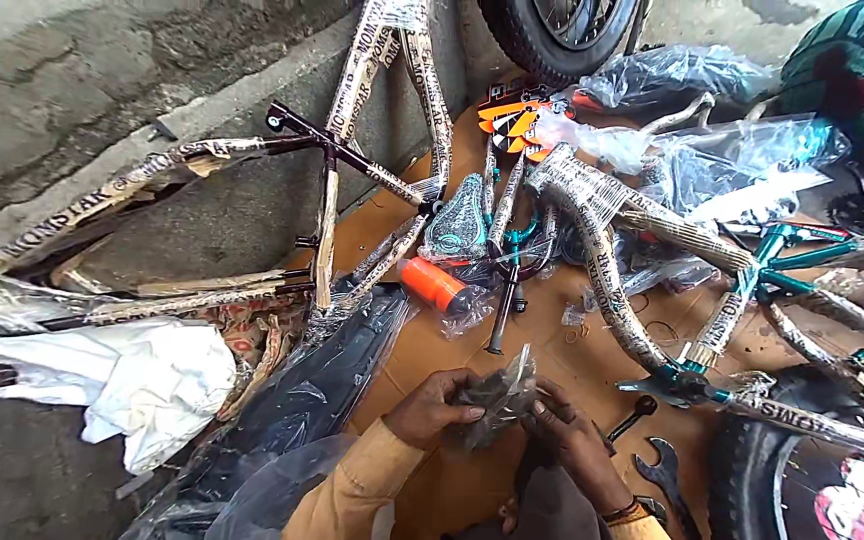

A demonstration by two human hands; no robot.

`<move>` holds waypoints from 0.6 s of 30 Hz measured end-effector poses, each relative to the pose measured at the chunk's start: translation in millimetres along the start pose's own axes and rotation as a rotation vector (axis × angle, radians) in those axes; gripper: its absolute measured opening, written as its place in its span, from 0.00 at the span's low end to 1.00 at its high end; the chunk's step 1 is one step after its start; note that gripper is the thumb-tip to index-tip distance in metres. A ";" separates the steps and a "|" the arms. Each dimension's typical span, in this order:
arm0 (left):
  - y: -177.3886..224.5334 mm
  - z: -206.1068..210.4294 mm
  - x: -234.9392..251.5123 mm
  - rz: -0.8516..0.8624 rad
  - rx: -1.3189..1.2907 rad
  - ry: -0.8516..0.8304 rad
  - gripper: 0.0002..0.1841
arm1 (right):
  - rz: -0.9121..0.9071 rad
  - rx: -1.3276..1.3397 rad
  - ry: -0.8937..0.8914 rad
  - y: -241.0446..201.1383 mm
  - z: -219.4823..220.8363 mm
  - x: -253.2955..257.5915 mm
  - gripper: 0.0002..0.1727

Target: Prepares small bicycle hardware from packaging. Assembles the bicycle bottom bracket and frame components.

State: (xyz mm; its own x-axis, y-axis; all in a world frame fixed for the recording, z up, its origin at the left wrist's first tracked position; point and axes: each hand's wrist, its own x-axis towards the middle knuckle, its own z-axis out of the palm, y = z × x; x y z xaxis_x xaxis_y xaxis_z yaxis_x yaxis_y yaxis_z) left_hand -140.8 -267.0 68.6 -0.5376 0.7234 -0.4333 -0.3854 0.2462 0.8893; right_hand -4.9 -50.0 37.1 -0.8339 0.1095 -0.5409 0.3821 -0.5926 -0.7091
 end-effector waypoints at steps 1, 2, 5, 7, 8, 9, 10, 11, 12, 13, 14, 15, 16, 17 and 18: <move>3.7 -1.8 -4.7 0.007 0.104 0.043 0.16 | 0.009 -0.026 0.031 -0.1 -3.4 -1.3 0.22; 7.3 -3.5 -9.7 0.014 0.225 0.104 0.15 | 0.006 -0.040 0.062 -0.6 -7.9 -3.6 0.21; 8.5 -6.4 -24.7 0.049 0.731 0.308 0.12 | -0.045 -0.060 0.121 -3.8 -23.4 -14.5 0.19; -8.5 -7.1 -34.1 0.018 0.970 0.330 0.14 | -0.054 -0.059 0.163 -2.3 -32.4 -20.3 0.19; -20.2 -8.3 -37.3 -0.056 1.015 0.286 0.17 | -0.047 -0.054 0.176 -1.4 -36.0 -22.3 0.19; -34.6 -9.9 -40.2 -0.127 1.035 0.254 0.20 | -0.041 -0.049 0.189 -0.9 -38.1 -24.1 0.19; -51.5 -11.5 -44.4 -0.158 1.043 0.278 0.22 | -0.037 -0.047 0.193 -0.1 -39.0 -25.4 0.19; -70.3 -13.2 -49.4 -0.128 1.062 0.367 0.23 | -0.035 -0.049 0.198 0.8 -38.7 -26.0 0.19; -89.2 -15.0 -53.2 -0.063 1.097 0.480 0.24 | -0.034 -0.057 0.201 2.1 -38.2 -26.2 0.19; -105.1 -16.2 -55.4 -0.012 1.140 0.565 0.24 | -0.034 -0.065 0.201 4.1 -37.6 -26.7 0.19; -115.9 -15.3 -57.4 0.020 1.186 0.604 0.24 | -0.031 -0.074 0.194 6.8 -36.8 -27.5 0.19; -123.5 -13.0 -59.0 0.042 1.218 0.624 0.25 | -0.026 -0.086 0.187 8.8 -35.5 -28.1 0.18; -128.9 -10.7 -59.2 0.067 1.219 0.655 0.27 | -0.025 -0.102 0.185 9.5 -34.7 -28.6 0.18; -132.9 -9.7 -57.4 0.110 1.189 0.711 0.29 | -0.029 -0.116 0.183 8.7 -35.5 -29.6 0.18; -135.0 -10.3 -55.0 0.143 1.139 0.785 0.35 | -0.035 -0.131 0.182 6.9 -37.4 -32.0 0.19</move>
State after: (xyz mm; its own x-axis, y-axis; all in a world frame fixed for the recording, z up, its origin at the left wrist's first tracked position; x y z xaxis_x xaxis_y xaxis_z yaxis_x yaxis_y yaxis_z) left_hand -66.9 -346.6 -29.1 -0.9424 0.3321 0.0400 0.3201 0.8606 0.3962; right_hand 39.3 -27.7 32.6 -0.7665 0.2776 -0.5792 0.4125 -0.4785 -0.7752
